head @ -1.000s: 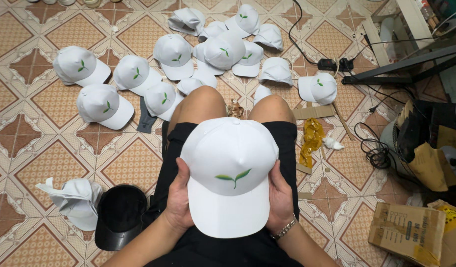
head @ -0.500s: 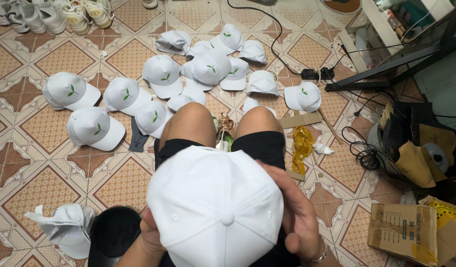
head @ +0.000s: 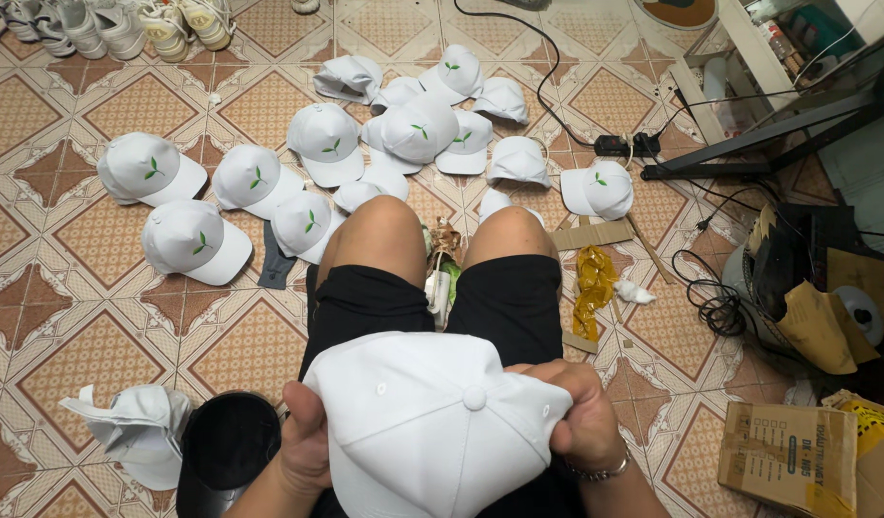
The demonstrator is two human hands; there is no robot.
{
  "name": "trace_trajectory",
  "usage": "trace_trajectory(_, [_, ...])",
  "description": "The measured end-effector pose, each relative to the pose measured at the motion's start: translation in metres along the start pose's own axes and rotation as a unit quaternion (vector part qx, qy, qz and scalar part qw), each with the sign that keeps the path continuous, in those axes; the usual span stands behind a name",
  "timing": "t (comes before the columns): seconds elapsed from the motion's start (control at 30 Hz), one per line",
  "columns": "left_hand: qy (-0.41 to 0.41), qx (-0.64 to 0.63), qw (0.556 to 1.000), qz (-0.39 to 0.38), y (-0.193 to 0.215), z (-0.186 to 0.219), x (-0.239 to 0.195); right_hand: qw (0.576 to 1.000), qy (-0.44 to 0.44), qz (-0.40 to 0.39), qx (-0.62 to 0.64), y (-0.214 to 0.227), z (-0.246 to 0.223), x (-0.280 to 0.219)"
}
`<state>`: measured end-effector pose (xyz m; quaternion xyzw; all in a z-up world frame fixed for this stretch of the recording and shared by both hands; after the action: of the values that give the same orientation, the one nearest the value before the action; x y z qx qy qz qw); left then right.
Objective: The person uses a hair dryer to heat a white cap with a green leaf logo, then inserts a stuffed toy and a cloth to shape the interior. They smooth the cap by hand and place it with others on the floor.
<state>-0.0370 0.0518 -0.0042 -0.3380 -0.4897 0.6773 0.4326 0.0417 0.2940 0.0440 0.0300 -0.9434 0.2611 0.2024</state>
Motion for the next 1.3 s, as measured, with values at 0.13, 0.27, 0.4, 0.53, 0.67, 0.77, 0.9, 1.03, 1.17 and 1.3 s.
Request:
trace_trajectory(0.13, [-0.002, -0.015, 1.000, -0.026, 0.001, -0.002, 0.001, 0.996, -0.051, 0.000, 0.072, 0.006, 0.025, -0.009])
trace_trajectory(0.27, [-0.001, -0.047, 0.998, -0.040, -0.002, -0.007, 0.003, 0.989, -0.092, 0.007, 0.119, 0.011, 0.054, -0.019])
trace_trajectory(0.4, [-0.014, -0.031, 0.999, -0.035, -0.005, -0.003, 0.001, 0.974, -0.062, -0.015, 0.219, 0.002, 0.051, -0.021])
trace_trajectory(0.53, [-0.017, -0.018, 0.999, 0.037, 0.003, 0.006, 0.006, 0.979, -0.028, 0.080, 0.185, 0.006, 0.038, -0.012])
trace_trajectory(0.67, [-0.047, 0.097, 0.955, 0.276, 0.023, 0.018, 0.019, 0.960, -0.009, 0.253, 0.123, 0.013, 0.020, -0.003])
trace_trajectory(0.77, [-0.059, 0.353, 0.849, 0.389, 0.003, 0.030, 0.020, 0.932, -0.026, 0.322, -0.163, 0.002, -0.016, 0.002])
trace_trajectory(0.9, [-0.101, 0.461, 0.861, 0.189, -0.067, 0.025, 0.024, 0.782, 0.004, 0.151, -0.605, -0.070, -0.052, 0.035])
trace_trajectory(1.03, [-0.129, 0.468, 0.860, 0.156, -0.088, 0.030, 0.032, 0.803, 0.073, -0.056, -0.588, -0.134, -0.031, 0.072])
trace_trajectory(1.17, [-0.026, 0.493, 0.795, 0.353, -0.034, 0.051, 0.057, 0.826, 0.048, -0.089, -0.554, -0.129, -0.018, 0.085])
trace_trajectory(1.3, [0.001, 0.547, 0.745, 0.383, -0.004, 0.069, 0.063, 0.708, 0.124, 0.087, -0.690, -0.073, -0.035, 0.078])
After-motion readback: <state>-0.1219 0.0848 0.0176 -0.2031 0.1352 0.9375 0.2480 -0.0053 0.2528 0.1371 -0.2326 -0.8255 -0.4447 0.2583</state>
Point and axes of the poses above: each hand's wrist, its own x-axis towards the middle knuckle, its own y-axis out of the back of the hand, z = x × y, the point moved 7 cm from there along x, towards the middle knuckle, and after that the axes turned 8 degrees about y, right-handed, at the moved point
